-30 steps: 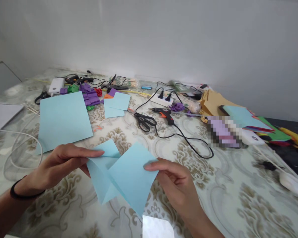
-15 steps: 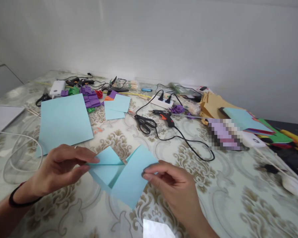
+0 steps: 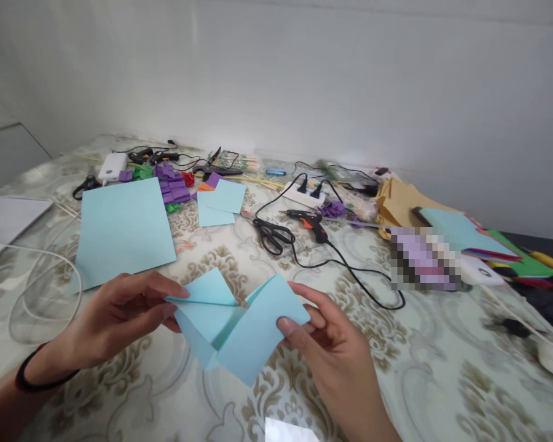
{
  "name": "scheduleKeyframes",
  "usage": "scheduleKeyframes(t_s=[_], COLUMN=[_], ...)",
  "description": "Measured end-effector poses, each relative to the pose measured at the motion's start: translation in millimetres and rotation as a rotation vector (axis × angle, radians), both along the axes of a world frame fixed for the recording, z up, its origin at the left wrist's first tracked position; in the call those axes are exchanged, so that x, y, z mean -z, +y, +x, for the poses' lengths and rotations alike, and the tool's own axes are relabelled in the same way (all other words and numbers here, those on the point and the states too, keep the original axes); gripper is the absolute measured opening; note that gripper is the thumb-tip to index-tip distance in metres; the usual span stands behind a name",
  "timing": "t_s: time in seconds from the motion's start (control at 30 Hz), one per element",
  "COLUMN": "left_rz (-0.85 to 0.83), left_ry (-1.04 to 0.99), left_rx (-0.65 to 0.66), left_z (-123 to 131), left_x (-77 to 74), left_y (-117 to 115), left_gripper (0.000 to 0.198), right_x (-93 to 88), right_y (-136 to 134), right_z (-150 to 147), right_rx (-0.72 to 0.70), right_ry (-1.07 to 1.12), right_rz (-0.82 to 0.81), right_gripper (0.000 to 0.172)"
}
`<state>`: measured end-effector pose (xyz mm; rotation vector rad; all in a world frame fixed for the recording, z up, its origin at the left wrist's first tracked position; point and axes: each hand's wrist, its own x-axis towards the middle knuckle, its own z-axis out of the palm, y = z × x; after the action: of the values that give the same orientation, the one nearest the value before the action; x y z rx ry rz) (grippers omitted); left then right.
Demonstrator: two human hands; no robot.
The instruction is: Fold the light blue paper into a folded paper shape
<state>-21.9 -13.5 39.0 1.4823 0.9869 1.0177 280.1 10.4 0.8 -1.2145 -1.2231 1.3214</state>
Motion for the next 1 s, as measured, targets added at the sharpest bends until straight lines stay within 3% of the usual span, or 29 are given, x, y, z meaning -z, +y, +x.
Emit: scheduleKeyframes(t_s=[0.17,0.4,0.7,1.0], left_rz=[0.037,0.183,0.024,-0.116], left_ry=[0.028,0.085,0.048,-0.225], left_rx=[-0.037,-0.071,-0.035,-0.028], left_z=[-2.4,-2.4,-7.6,-1.4], left_x=[2.6,-0.8,-3.2,-1.3], left_y=[-0.5,1.8,4.5,6.0], left_gripper=[0.015,0.019,0.016,0.004], right_x=[0.8,-4.9,-16.9,-21.0], right_y=[0.2,2.4,4.7,4.9], right_z=[3.1,10.2,6.5,5.8], right_rx=[-0.056,-0.17,-0.247,-0.271], right_ry=[-0.044,-0.095,-0.211,-0.264], right_rz=[-0.006,-0.06,-0.036,-0.015], right_gripper=[0.029,0.033,0.03,0.029])
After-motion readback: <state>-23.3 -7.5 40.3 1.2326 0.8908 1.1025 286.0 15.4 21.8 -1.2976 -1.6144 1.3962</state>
